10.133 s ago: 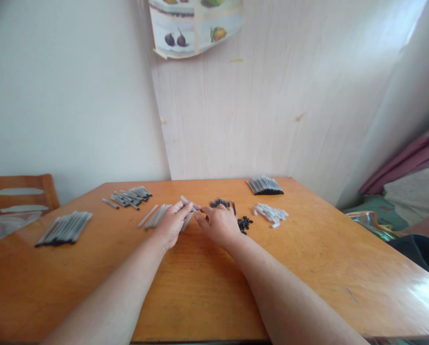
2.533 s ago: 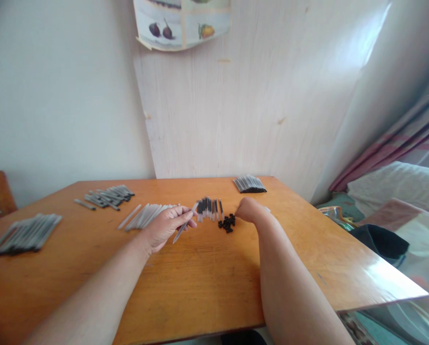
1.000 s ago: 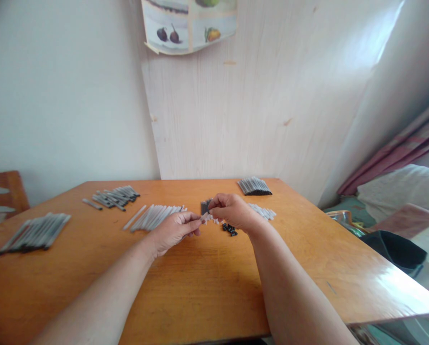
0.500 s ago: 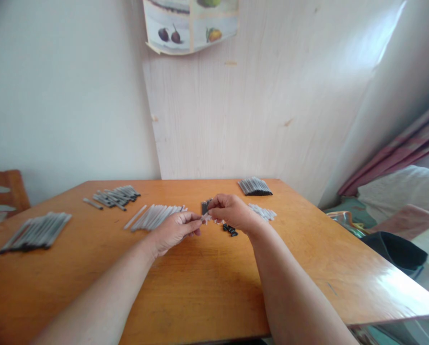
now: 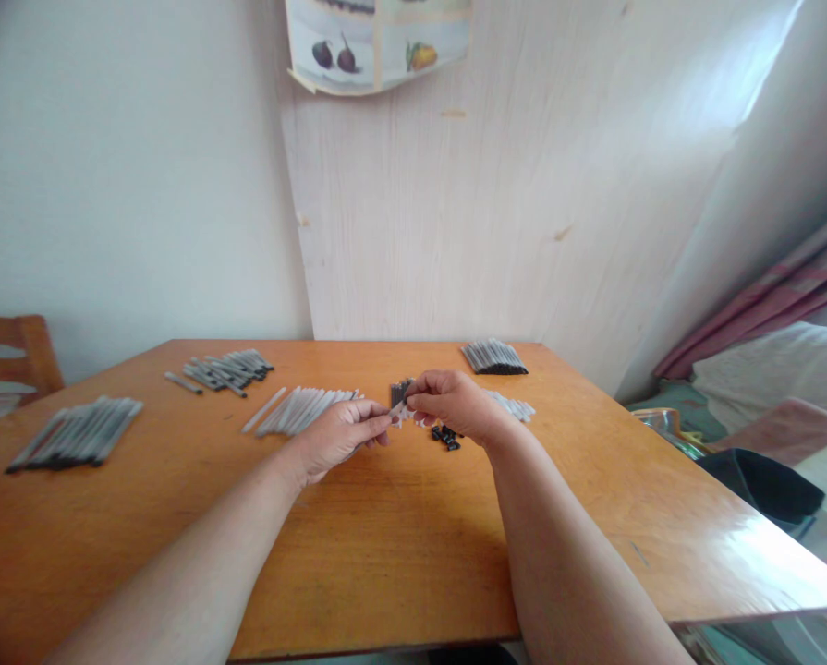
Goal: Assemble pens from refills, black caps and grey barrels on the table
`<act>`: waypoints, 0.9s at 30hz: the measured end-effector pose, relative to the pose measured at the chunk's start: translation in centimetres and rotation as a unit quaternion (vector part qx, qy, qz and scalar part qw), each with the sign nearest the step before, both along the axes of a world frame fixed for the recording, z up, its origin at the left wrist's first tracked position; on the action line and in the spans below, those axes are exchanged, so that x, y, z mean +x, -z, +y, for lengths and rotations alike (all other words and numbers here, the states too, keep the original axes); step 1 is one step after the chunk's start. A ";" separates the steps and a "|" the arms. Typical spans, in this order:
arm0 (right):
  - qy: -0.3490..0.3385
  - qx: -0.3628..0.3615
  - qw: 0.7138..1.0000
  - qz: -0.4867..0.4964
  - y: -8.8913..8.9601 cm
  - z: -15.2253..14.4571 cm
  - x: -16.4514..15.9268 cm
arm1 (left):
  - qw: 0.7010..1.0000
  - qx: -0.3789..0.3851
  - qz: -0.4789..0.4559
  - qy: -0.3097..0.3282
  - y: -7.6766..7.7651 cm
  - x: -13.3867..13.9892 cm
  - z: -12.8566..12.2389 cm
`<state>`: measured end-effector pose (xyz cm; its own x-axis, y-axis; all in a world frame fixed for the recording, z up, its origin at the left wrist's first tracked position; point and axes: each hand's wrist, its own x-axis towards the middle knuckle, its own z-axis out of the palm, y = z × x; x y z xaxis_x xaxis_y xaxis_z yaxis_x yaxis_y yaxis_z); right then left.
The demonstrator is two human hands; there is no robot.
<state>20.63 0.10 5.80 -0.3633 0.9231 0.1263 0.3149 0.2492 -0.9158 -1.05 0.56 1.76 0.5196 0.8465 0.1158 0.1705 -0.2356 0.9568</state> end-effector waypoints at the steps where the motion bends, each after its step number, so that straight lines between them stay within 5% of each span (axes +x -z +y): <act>1: -0.001 0.000 1.000 -0.001 0.0 0.0 0.0 | 1.000 0.000 0.001 0.001 0.0 0.0 0.0; 27: 0.048 0.035 0.989 -0.135 -0.2 -0.7 -1.2 | 1.000 0.024 0.018 0.003 0.3 0.3 0.0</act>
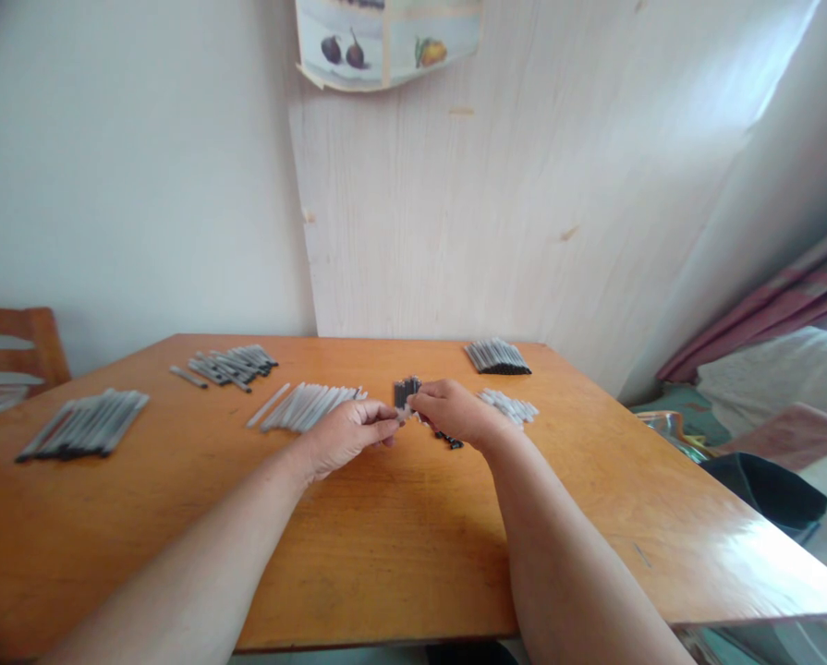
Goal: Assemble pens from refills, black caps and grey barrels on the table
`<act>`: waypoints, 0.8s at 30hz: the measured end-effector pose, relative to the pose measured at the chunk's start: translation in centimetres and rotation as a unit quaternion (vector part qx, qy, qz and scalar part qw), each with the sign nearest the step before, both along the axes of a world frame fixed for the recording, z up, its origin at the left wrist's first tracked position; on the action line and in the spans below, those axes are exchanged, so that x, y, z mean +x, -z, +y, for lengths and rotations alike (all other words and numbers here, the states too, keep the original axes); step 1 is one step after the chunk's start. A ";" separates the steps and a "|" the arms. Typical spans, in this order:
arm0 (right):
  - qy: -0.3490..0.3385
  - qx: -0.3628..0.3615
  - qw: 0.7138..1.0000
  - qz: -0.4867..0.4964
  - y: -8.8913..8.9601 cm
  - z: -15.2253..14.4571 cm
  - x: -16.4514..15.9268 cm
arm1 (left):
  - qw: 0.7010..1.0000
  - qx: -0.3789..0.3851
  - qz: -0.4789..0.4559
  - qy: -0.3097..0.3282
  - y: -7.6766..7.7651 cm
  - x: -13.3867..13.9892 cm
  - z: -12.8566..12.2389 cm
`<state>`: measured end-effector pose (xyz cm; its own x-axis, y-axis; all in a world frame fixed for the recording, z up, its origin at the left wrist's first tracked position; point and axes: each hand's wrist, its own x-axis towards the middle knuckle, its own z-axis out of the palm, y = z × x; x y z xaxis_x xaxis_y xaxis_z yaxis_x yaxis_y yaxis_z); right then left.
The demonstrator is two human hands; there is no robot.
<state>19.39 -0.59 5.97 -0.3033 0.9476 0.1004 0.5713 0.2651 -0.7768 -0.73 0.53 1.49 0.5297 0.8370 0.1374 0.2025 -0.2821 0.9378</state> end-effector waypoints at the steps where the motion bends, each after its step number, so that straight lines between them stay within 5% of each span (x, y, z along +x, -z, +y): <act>1: 0.001 0.002 1.000 0.001 0.1 0.1 0.0 | 1.000 0.000 -0.001 -0.001 0.0 0.0 0.0; 15: -0.011 -0.008 0.993 0.118 0.4 0.7 0.3 | 1.000 -0.019 -0.005 -0.016 -0.5 -0.1 -0.1; 24: -0.030 -0.005 0.996 0.089 0.8 0.9 0.5 | 1.000 -0.006 -0.004 -0.016 -0.3 -0.1 -0.1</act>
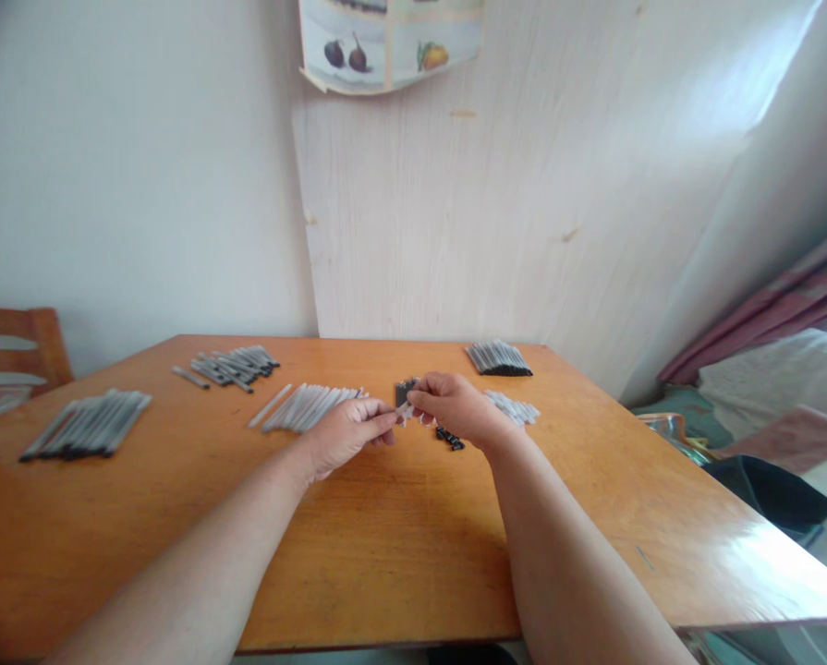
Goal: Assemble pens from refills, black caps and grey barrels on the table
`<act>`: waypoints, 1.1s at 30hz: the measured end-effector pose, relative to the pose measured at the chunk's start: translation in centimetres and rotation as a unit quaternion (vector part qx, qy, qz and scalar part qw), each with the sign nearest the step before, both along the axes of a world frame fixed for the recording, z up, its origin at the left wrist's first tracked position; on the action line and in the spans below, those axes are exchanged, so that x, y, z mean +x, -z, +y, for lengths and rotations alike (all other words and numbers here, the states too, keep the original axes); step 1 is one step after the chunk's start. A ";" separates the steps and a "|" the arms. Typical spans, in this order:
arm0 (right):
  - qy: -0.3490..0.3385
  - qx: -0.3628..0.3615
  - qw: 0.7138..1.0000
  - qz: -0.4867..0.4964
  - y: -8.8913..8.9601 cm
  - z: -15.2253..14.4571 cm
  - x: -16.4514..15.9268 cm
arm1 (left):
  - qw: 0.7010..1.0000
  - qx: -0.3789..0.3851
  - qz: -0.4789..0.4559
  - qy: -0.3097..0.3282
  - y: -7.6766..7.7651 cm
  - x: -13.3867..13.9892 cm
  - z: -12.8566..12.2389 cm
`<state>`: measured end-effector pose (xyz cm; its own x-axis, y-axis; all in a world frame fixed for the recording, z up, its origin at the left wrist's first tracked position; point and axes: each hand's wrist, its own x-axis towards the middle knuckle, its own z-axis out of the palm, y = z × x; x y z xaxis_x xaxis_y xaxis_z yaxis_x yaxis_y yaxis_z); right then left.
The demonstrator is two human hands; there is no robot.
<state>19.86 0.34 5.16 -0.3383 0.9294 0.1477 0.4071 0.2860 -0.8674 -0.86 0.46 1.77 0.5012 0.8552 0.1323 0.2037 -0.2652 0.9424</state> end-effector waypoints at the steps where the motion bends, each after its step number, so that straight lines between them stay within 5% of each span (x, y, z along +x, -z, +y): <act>1: 0.006 0.006 1.000 -0.011 0.1 0.0 0.0 | 1.000 0.005 0.001 0.000 0.0 0.0 0.0; 11: 0.041 0.050 0.995 -0.077 0.2 -0.1 -0.7 | 1.000 0.013 -0.002 0.001 -0.2 0.1 -0.2; 21: 0.008 0.004 0.999 0.038 -0.7 -0.5 0.0 | 1.000 -0.015 -0.007 -0.007 -0.3 0.1 -0.1; 33: 0.029 0.039 0.997 -0.062 0.0 -0.2 -0.2 | 1.000 0.009 -0.003 0.009 -0.1 0.1 -0.2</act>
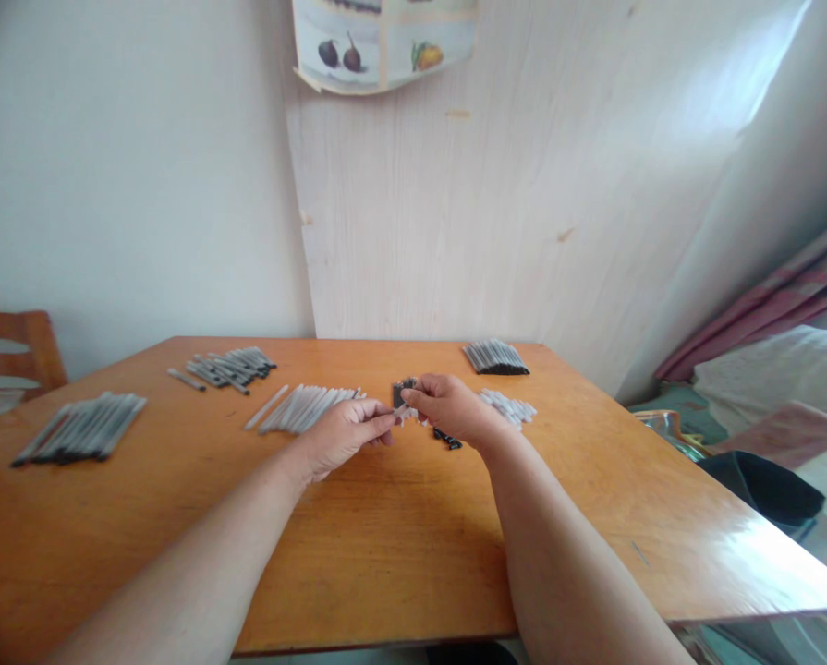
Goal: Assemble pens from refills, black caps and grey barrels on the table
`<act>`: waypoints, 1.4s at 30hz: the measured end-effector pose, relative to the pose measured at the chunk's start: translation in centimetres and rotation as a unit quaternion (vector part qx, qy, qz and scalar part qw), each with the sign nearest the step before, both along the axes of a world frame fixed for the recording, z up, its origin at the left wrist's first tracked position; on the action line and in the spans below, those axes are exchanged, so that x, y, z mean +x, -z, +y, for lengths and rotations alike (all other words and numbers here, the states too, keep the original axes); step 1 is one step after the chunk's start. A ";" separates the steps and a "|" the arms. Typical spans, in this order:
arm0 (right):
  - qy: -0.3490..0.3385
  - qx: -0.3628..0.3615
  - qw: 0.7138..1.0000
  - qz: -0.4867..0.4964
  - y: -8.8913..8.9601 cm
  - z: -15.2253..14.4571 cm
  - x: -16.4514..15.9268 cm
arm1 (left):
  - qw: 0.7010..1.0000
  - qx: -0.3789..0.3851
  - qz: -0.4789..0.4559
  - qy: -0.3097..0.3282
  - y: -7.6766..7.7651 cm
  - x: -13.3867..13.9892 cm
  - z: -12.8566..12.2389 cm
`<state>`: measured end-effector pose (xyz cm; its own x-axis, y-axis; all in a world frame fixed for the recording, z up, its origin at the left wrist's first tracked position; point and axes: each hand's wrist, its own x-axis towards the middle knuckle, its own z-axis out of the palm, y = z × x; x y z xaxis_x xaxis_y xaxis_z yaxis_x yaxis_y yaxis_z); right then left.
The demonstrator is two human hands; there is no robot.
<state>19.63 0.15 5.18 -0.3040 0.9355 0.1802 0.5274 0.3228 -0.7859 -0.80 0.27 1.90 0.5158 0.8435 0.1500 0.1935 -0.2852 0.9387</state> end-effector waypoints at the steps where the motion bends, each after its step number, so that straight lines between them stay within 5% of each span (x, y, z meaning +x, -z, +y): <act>1: 0.007 0.010 1.000 -0.017 0.0 0.0 -0.1 | 1.000 -0.001 0.000 0.000 0.0 0.0 0.0; 9: 0.012 0.035 0.999 -0.025 0.1 0.2 -0.5 | 1.000 -0.011 -0.002 -0.003 0.1 0.0 0.2; 19: -0.050 -0.033 0.988 0.143 -0.4 -0.1 0.3 | 0.998 -0.048 -0.037 -0.002 0.0 -0.1 0.2; 30: -0.047 -0.035 0.991 0.121 0.3 0.2 0.2 | 1.000 -0.017 -0.015 -0.006 0.0 0.0 0.1; 42: 0.020 0.030 0.999 -0.019 0.4 0.2 -0.5 | 0.997 0.061 0.042 -0.034 0.3 0.1 0.2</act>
